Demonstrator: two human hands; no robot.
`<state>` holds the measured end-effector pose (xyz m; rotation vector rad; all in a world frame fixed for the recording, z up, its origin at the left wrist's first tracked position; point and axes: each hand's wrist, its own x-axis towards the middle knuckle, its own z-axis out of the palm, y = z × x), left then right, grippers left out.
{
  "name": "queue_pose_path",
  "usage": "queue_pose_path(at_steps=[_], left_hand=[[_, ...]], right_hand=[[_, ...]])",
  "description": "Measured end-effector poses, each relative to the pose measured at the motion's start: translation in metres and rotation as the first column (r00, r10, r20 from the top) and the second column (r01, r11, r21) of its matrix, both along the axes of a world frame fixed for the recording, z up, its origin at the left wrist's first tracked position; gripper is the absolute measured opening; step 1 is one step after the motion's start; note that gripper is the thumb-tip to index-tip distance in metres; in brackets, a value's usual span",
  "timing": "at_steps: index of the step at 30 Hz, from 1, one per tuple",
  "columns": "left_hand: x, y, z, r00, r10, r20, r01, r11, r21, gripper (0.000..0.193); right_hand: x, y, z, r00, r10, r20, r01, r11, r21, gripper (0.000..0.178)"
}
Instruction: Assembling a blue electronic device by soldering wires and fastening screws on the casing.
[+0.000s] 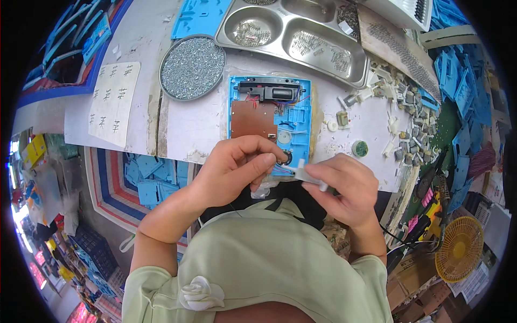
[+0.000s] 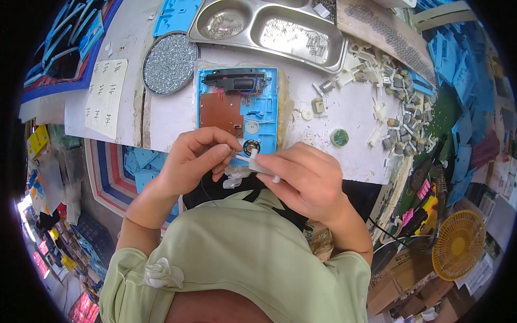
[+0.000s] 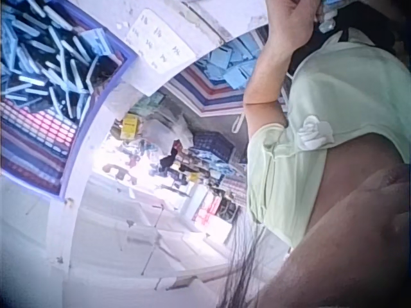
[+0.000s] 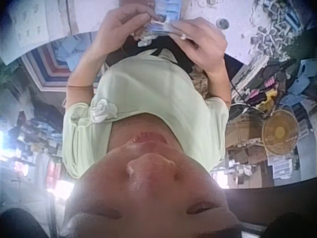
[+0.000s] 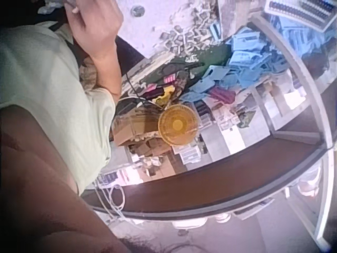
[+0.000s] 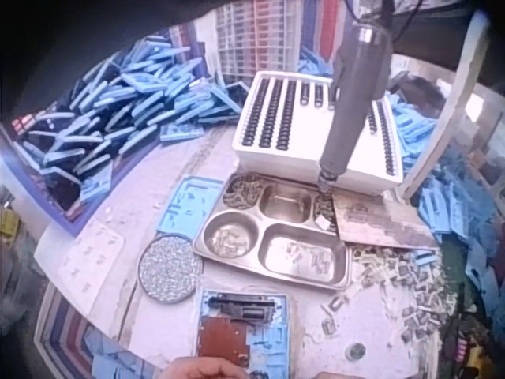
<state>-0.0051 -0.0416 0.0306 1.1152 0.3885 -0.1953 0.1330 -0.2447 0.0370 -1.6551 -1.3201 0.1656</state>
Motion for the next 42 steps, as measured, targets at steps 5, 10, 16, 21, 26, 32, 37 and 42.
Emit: queue_pose_path(at_steps=[5,10,16,21,26,32,37,42], left_hand=[[0.002,-0.005,0.004,0.995,-0.09,-0.048,0.096,0.988,0.122,0.018],[0.026,0.016,0.022,0.953,-0.298,-0.06,0.304,0.928,0.214,0.018],[0.064,-0.006,-0.019,0.863,-0.502,0.063,-0.04,0.056,0.998,0.013],[0.062,0.002,-0.015,0.906,-0.393,0.155,-0.052,0.262,0.964,0.008],[0.039,0.015,-0.014,0.987,-0.001,0.162,-0.119,0.675,0.728,0.005],[0.029,0.016,-0.026,0.946,-0.073,0.316,-0.234,0.523,0.82,0.006],[0.043,0.016,-0.028,0.859,-0.343,0.379,-0.237,0.389,0.89,0.013],[0.066,0.009,-0.018,0.806,-0.577,0.128,-0.06,0.135,0.989,0.014]], right_hand=[[-0.006,0.001,-0.006,0.991,0.011,0.131,-0.011,1.0,-0.001,0.044],[-0.01,-0.032,-0.018,0.865,-0.031,-0.5,-0.019,0.995,-0.094,0.043],[-0.011,-0.05,-0.042,0.305,0.205,-0.93,0.073,0.969,0.238,0.041],[0.007,-0.052,-0.033,0.485,0.033,-0.874,0.102,0.99,0.094,0.035],[0.034,-0.031,-0.033,0.958,-0.122,-0.258,0.092,0.988,-0.126,0.028],[0.036,0.009,-0.002,0.973,-0.002,0.232,0.062,0.966,-0.252,0.032],[0.039,0.012,0.007,0.966,0.089,0.242,-0.012,0.954,-0.3,0.032],[0.035,-0.001,-0.004,0.979,0.035,0.201,0.025,0.957,-0.288,0.037]])
